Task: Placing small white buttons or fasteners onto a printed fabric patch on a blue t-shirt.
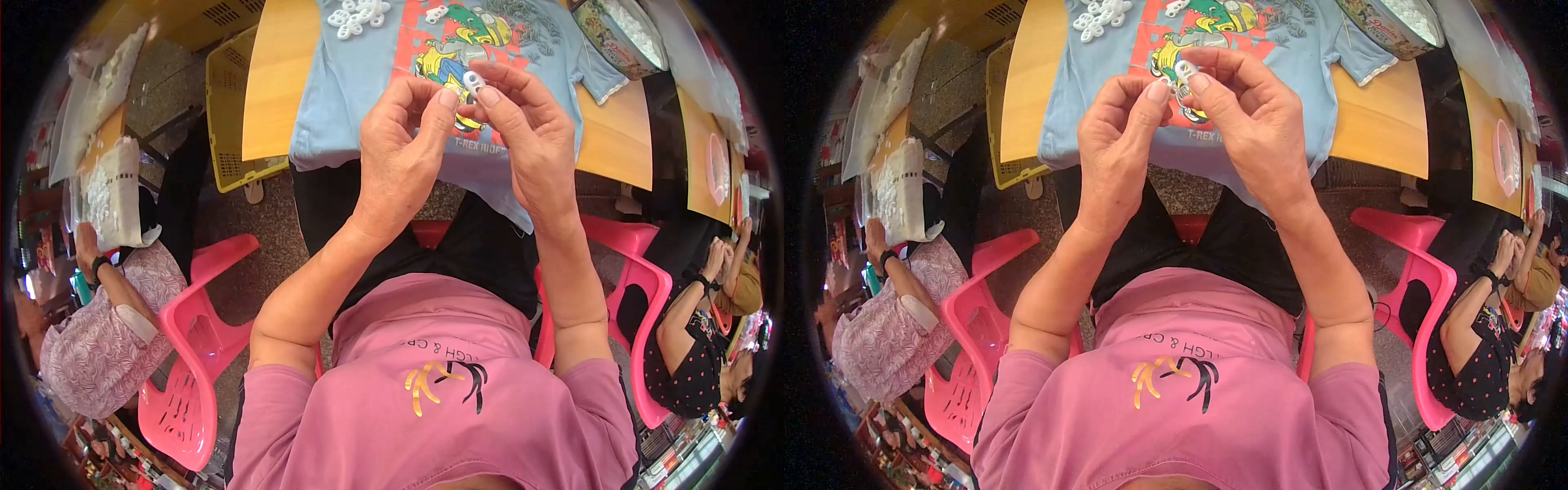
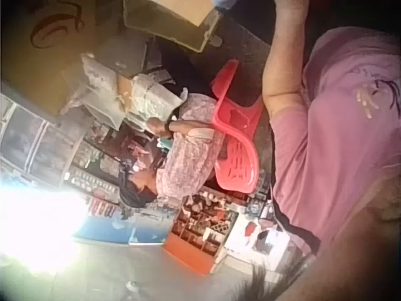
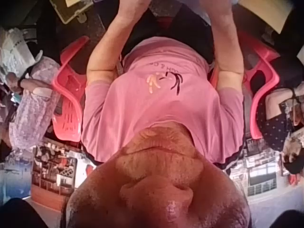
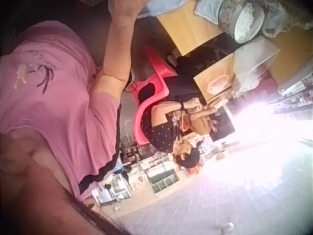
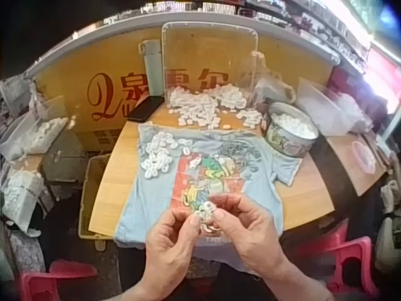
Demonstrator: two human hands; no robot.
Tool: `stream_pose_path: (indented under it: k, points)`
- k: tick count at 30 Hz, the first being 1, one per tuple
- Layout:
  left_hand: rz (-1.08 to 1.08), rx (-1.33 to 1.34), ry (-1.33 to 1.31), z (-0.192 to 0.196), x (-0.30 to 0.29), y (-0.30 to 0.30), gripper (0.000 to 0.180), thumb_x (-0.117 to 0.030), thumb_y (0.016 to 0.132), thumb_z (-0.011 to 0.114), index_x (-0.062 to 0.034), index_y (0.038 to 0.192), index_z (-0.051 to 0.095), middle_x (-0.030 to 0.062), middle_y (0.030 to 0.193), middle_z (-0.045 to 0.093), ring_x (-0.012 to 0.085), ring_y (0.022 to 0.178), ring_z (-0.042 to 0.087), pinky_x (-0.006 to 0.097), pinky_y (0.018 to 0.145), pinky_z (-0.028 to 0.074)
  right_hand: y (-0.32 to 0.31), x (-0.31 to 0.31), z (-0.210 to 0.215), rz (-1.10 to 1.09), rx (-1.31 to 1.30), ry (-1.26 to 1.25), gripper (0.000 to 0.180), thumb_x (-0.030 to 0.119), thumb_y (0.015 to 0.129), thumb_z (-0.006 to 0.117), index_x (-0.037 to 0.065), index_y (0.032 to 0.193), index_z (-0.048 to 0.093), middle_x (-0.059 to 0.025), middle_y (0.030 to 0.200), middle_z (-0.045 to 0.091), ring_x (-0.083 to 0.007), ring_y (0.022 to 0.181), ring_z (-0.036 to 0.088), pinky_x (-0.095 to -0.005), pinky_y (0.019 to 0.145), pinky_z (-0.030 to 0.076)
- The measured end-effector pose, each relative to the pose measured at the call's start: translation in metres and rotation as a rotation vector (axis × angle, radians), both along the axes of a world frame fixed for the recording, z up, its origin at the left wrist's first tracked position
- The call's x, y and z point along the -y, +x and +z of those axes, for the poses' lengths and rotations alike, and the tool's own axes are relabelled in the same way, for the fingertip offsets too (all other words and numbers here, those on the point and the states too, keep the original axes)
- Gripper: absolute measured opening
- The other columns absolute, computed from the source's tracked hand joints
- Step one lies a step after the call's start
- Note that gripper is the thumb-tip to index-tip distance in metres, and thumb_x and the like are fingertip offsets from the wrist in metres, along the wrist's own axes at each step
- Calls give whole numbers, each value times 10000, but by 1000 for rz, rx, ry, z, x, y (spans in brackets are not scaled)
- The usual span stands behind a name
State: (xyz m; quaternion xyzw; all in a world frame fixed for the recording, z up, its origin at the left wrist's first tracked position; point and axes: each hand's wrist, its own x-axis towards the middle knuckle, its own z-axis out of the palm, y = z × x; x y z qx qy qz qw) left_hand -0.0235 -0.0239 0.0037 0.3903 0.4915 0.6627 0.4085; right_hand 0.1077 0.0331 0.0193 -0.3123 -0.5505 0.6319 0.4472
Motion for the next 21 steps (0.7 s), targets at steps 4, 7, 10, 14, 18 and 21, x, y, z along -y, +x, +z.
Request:
stream_pose_path:
  k: [4,7,10,14,18,21]
  points:
    - [-23,32,-13,3,1,0,152,-130,961,582,20,941,568,47,844,643,76,772,599,226,684,493,-1,1,-1,29,44,-38,274,66,936,596,-29,1194,597,-92,1129,636,-134,981,615,-293,858,531]
    - [-21,14,-13,2,1,0,147,-124,962,577,23,948,570,55,857,652,78,785,606,225,696,499,0,1,-1,30,61,-25,281,69,932,609,-25,1196,602,-88,1111,646,-129,969,618,-285,860,527]
    - [-26,2,-16,4,1,-1,148,-122,962,577,26,953,573,53,862,652,78,790,606,225,696,497,0,1,3,32,76,-6,274,88,931,623,-19,1183,618,-59,1041,663,-98,922,619,-245,806,519]
    - [-63,-6,-55,3,1,-5,151,-124,961,580,27,956,578,46,875,650,77,795,595,225,706,488,4,-3,3,76,61,-34,275,64,920,636,-20,1181,629,-78,1086,665,-107,938,620,-245,833,510]
    - [-83,76,-53,2,1,-4,154,-131,961,585,23,956,581,37,875,640,74,791,583,224,713,480,4,-2,2,88,42,-72,274,56,917,638,-18,1180,631,-73,1085,666,-99,928,616,-240,817,506]
    - [-70,77,-52,2,2,-3,157,-143,962,589,14,951,586,18,856,620,66,781,560,217,707,466,3,-1,4,67,70,-40,277,59,914,643,-18,1181,634,-60,1051,672,-90,898,609,-227,801,501]
